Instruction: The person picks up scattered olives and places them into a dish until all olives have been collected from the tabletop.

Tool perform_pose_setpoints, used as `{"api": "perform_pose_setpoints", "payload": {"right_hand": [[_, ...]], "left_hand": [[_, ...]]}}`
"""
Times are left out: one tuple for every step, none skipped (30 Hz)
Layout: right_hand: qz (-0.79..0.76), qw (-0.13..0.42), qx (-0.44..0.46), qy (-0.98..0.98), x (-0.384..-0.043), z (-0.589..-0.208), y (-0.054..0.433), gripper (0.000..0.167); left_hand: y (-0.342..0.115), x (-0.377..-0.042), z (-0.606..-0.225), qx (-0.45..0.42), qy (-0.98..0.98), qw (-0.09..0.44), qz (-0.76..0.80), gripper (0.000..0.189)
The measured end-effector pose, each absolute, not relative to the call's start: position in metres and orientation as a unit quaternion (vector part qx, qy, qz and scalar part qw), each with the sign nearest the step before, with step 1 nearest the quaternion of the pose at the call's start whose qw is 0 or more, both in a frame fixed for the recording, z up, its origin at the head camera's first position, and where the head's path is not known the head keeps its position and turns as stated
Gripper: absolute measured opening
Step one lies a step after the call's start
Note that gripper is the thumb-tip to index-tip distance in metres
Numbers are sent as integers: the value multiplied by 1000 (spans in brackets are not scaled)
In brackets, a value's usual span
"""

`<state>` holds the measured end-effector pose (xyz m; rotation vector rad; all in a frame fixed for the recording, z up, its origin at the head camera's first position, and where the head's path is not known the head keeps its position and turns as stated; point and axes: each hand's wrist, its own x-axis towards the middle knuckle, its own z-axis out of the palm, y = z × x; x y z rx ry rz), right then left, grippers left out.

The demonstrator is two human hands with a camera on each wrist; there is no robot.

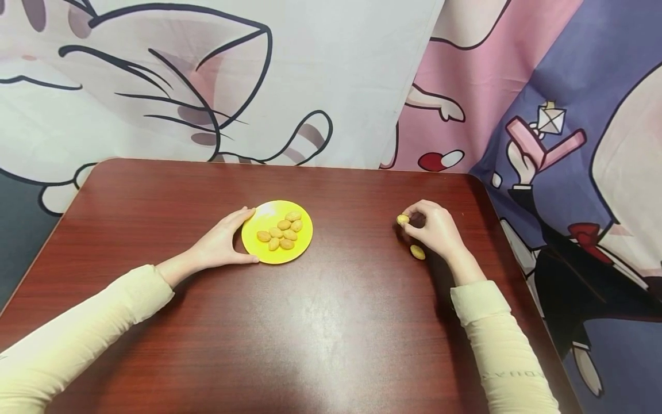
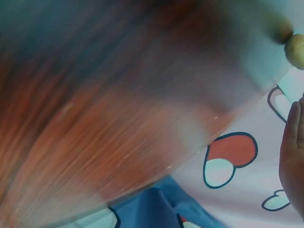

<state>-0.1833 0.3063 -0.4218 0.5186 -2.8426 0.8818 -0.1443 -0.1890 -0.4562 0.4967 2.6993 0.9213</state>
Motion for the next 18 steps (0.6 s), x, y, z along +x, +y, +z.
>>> {"api": "perform_pose_setpoints", "payload": {"right_hand": [[292,60,173,-939,-184,-422,304,15],[292,59,174,-939,-184,-422,302,14],[292,58,176,-939,-185,-422,299,14],[293,56,176,-938,-186,-422,297,14],[294,55,177,-938,-186,-422,294,14],[297,53,178,-937,-187,-422,291,14],[299,52,179,-936,-188,-422,289,14],[301,51,180,-935,-189,-422,286,15],[303,50,180,-934,-189,-422,283,15],[305,49,181,-934,-190,-422,280,15],[306,48,182,-933,-191,-421,277,15],[308,47,183,-932,-191,-421,274,15],[310,46,183,-932,-192,-421,271,15],[312,46,185,-931,-193,-421,268,15],[313,46,188,-930,-193,-421,264,15],[317,44,190,-928,-194,-421,261,15],[321,44,194,-926,-195,-421,258,15],[323,44,197,-925,-196,-421,254,15]], "left_hand": [[-189,-144,-456,170,925,123,316,117],[-189,-144,-456,170,925,123,316,117],[-189,-144,-456,170,925,123,316,117],[-189,-144,-456,170,925,123,316,117],[-189,-144,-456,170,925,123,317,117],[-189,-144,-456,170,925,123,317,117],[-189,-144,-456,170,925,124,317,117],[-189,-144,-456,170,925,124,317,117],[-189,-144,-456,170,925,124,316,117],[-189,-144,-455,170,925,125,315,117],[-189,-144,-455,169,926,125,315,117],[-188,-145,-456,169,926,125,314,117],[-188,-145,-456,169,926,125,314,117],[-188,-145,-456,170,926,125,313,117],[-188,-145,-456,170,926,125,314,117],[-188,-145,-456,170,926,125,314,117],[-188,-145,-456,170,926,124,314,117],[-188,-145,-456,170,926,124,314,117]]}}
